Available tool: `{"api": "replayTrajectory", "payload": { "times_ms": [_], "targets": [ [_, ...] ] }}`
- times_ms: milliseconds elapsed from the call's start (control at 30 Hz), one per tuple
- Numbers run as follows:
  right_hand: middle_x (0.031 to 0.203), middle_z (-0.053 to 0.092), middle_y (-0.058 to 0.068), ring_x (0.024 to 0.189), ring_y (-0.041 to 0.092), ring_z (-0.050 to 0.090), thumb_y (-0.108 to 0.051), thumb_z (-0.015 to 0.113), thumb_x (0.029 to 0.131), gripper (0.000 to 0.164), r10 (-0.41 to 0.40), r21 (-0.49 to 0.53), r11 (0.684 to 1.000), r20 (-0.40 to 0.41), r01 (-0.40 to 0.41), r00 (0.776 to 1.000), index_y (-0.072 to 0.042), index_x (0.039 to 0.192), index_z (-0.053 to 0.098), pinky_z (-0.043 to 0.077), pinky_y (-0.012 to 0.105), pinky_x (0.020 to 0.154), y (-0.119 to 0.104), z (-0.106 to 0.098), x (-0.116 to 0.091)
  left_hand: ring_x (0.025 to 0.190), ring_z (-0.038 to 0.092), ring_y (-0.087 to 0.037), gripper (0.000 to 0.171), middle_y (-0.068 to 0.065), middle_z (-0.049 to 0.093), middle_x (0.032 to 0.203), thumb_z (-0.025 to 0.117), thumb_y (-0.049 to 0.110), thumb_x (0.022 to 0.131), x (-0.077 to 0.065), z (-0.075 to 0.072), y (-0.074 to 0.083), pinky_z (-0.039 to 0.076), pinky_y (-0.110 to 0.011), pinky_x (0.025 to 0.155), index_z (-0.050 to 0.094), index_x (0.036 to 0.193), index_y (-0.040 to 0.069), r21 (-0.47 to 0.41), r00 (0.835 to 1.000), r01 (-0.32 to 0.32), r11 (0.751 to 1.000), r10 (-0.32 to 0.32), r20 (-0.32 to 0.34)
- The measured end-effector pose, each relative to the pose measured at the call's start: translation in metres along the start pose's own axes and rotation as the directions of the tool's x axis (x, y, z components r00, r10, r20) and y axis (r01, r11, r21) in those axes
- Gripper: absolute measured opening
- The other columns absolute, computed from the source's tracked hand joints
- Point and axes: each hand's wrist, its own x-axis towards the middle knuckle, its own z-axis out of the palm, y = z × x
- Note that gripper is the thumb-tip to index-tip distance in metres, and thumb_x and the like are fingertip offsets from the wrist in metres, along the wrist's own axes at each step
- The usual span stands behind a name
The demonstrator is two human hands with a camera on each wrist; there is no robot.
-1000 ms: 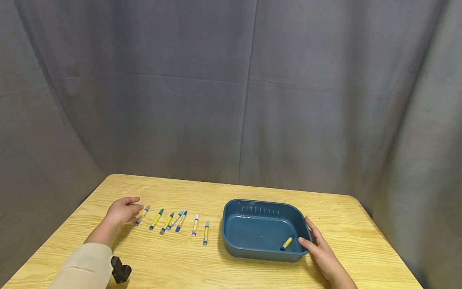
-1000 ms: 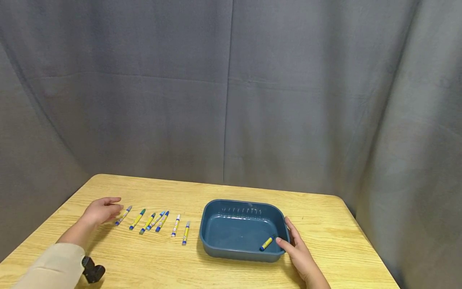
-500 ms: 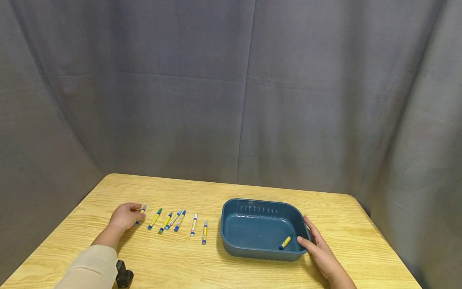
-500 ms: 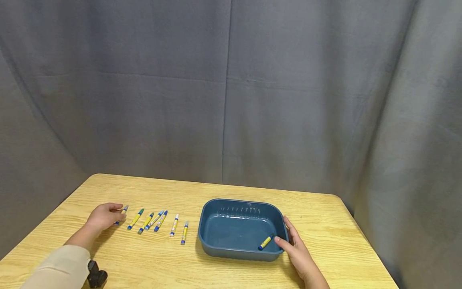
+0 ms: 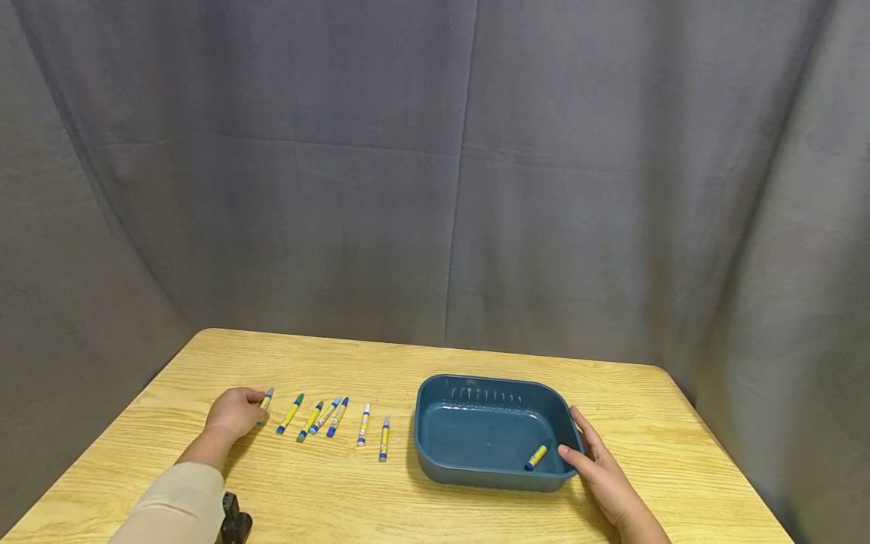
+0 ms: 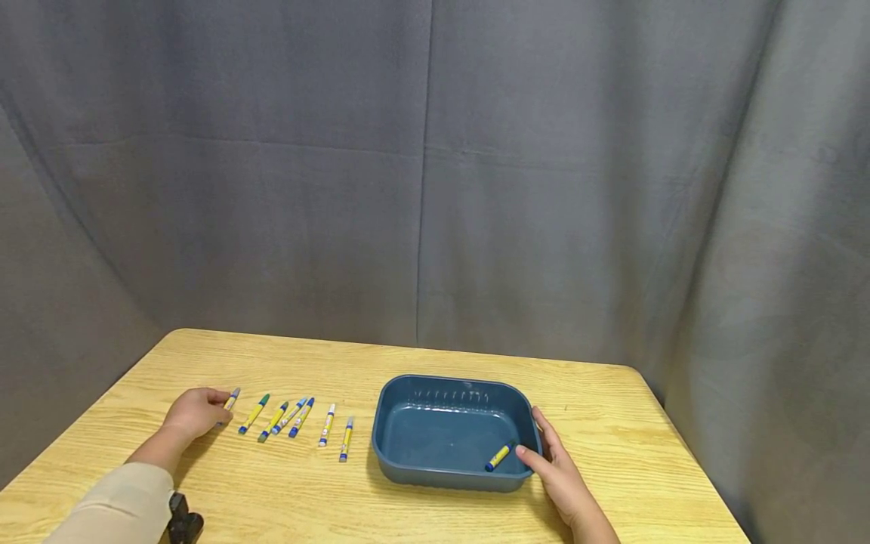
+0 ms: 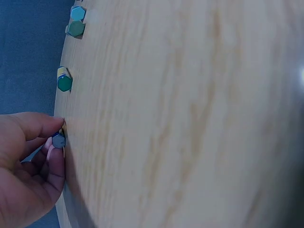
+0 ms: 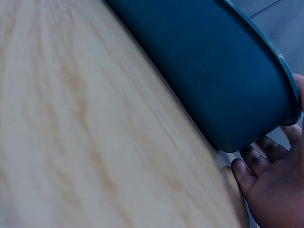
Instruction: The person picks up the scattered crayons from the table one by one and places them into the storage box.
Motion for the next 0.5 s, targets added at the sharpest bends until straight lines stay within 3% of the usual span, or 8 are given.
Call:
{"api": "replayTrajectory", "payload": {
  "times_ms": [67, 133, 200, 233, 267, 333, 433, 500],
  "targets": [
    [0.163, 0.009, 0.023, 0.147, 0.03, 0.022, -0.016, 0.054, 0.098, 0.077, 0.001, -0.004, 1.0, -0.004, -0.001, 1.0, -0.012, 0.159, 0.007, 0.034, -0.001, 0.087, 0.0, 0.0, 0.0, 0.113, 0.053, -0.05, 0.043, -0.033, 0.06, 0.119, 0.061, 0.006, 0.084, 0.0, 0.0, 0.0, 0.045, -0.056, 0.096, 0.059, 0.122, -0.014, 0.007, 1.0, -0.004, 1.0, 0.004, 0.002],
    [0.163, 0.01, 0.023, 0.14, 0.008, 0.033, -0.016, 0.054, 0.098, 0.076, -0.001, -0.009, 1.0, -0.007, 0.001, 1.0, -0.012, 0.159, 0.008, 0.034, 0.0, 0.088, 0.0, 0.0, 0.0, 0.112, 0.054, -0.049, 0.043, -0.033, 0.061, 0.118, 0.06, 0.005, 0.084, 0.0, -0.001, 0.0, 0.045, -0.056, 0.096, 0.058, 0.123, -0.013, 0.003, 1.0, -0.006, 1.0, 0.006, 0.006],
    [0.163, 0.012, 0.023, 0.127, -0.011, 0.036, -0.016, 0.054, 0.098, 0.076, 0.0, -0.014, 1.0, -0.01, 0.0, 1.0, -0.012, 0.159, 0.008, 0.035, 0.0, 0.089, 0.0, 0.001, 0.0, 0.11, 0.055, -0.048, 0.044, -0.032, 0.061, 0.117, 0.059, 0.005, 0.084, 0.0, -0.002, 0.001, 0.045, -0.056, 0.095, 0.058, 0.123, -0.013, -0.013, 1.0, -0.003, 1.0, 0.003, 0.005],
    [0.163, 0.012, 0.023, 0.124, -0.013, 0.036, -0.016, 0.054, 0.098, 0.076, 0.0, -0.015, 1.0, -0.011, -0.001, 1.0, -0.012, 0.159, 0.008, 0.035, 0.0, 0.089, 0.0, 0.001, 0.0, 0.109, 0.055, -0.048, 0.044, -0.033, 0.061, 0.118, 0.058, 0.005, 0.084, 0.0, -0.002, 0.001, 0.045, -0.055, 0.095, 0.058, 0.124, -0.013, -0.033, 1.0, 0.003, 0.999, -0.002, 0.006],
    [0.163, 0.012, 0.023, 0.126, -0.011, 0.036, -0.016, 0.054, 0.098, 0.076, 0.0, -0.013, 1.0, -0.009, 0.0, 1.0, -0.012, 0.159, 0.008, 0.035, 0.0, 0.089, 0.0, 0.001, 0.0, 0.11, 0.055, -0.048, 0.044, -0.033, 0.06, 0.119, 0.058, 0.005, 0.085, -0.001, -0.003, 0.002, 0.045, -0.055, 0.094, 0.057, 0.125, -0.013, -0.055, 1.0, 0.009, 0.998, -0.008, 0.009],
    [0.163, 0.011, 0.023, 0.14, 0.007, 0.033, -0.016, 0.054, 0.098, 0.076, -0.002, -0.007, 1.0, -0.007, 0.002, 1.0, -0.011, 0.159, 0.008, 0.034, 0.0, 0.088, 0.0, 0.001, 0.0, 0.112, 0.053, -0.048, 0.043, -0.034, 0.057, 0.122, 0.056, 0.006, 0.087, -0.001, -0.002, 0.004, 0.046, -0.054, 0.095, 0.056, 0.127, -0.013, -0.107, 1.0, 0.019, 0.994, -0.017, 0.014],
    [0.163, 0.009, 0.023, 0.147, 0.036, 0.016, -0.016, 0.053, 0.098, 0.076, -0.004, -0.001, 1.0, -0.004, 0.004, 1.0, -0.011, 0.159, 0.007, 0.033, -0.001, 0.087, 0.0, 0.001, -0.001, 0.111, 0.055, -0.045, 0.044, -0.036, 0.054, 0.127, 0.053, 0.006, 0.09, -0.001, -0.001, 0.01, 0.051, -0.047, 0.09, 0.053, 0.13, -0.015, -0.212, 0.999, 0.025, 0.977, -0.018, 0.035],
    [0.163, 0.01, 0.022, 0.146, 0.028, 0.023, -0.016, 0.054, 0.098, 0.076, 0.002, -0.006, 1.0, -0.009, -0.002, 1.0, -0.011, 0.159, 0.007, 0.033, -0.001, 0.087, 0.0, 0.0, -0.001, 0.105, 0.059, -0.039, 0.045, -0.036, 0.052, 0.13, 0.053, 0.006, 0.092, -0.001, 0.0, 0.016, 0.055, -0.039, 0.084, 0.051, 0.131, -0.015, -0.27, 0.999, 0.019, 0.963, -0.007, 0.047]
  ]
}}
